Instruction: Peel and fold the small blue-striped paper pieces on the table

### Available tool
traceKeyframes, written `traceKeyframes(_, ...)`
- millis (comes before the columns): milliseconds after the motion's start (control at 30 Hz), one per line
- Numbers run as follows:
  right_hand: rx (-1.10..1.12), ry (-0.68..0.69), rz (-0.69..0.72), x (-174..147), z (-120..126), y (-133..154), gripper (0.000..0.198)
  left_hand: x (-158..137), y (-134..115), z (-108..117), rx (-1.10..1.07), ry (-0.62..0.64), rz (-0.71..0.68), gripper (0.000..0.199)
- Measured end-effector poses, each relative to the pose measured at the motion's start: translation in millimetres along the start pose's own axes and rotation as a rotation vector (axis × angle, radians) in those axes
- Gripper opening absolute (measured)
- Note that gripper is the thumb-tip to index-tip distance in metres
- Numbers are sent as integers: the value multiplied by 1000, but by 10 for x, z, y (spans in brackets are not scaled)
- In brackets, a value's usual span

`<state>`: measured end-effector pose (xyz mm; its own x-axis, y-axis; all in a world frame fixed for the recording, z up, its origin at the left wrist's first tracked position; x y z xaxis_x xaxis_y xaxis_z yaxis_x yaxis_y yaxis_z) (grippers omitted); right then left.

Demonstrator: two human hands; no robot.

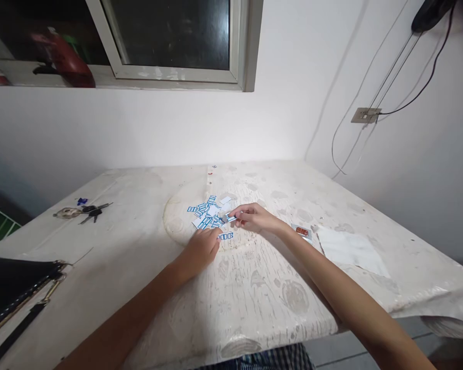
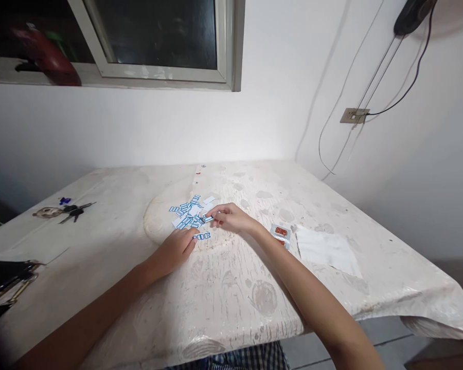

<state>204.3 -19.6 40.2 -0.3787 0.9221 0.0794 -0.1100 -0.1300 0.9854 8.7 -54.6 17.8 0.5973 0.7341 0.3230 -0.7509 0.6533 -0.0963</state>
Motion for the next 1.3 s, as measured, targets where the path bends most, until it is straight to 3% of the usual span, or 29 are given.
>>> traceKeyframes(200, -99, -263, 215, 10, 20, 16, 29, 55, 25, 44, -101, 48, 90, 22)
traceKeyframes(267, -110, -302, 228, -4, -25, 30, 21, 68, 31, 75, -146, 86, 99, 21)
traceKeyframes(433, -143, -254, 200, -54, -194, 64, 13, 69, 41, 93, -200, 105, 118, 20)
traceKeyframes(567, -346, -182, 221, -136, -280, 106, 9, 53, 64, 51, -197, 76, 147, 18)
traceKeyframes(733, -484, -162, 148, -186, -341, 67, 6, 34, 96, 33, -286, 104, 121, 16)
traceKeyframes(833, -434, -195, 132, -146, -342, -56, 6, 22, 102, 44, -312, 127, 89, 23)
traceKeyframes(1067, -122, -106, -23, -67, -323, -247, 21, 21, 57, 63, -265, 110, 103, 17)
traceKeyframes(1300, -161, -173, 19, -51, -364, -263, 21, 18, 45, 54, -257, 109, 97, 23)
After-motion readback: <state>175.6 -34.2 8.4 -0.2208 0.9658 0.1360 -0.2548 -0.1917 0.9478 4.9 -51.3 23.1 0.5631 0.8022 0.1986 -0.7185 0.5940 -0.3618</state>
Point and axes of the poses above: each hand's wrist, its own x-axis towards the middle knuckle, its own z-axis out of the back of the hand, y = z × x, the point moved 1 cm from there along x, towards the middle knuckle, and after that the axes turned 5 degrees about -y, right-handed, at the moved point
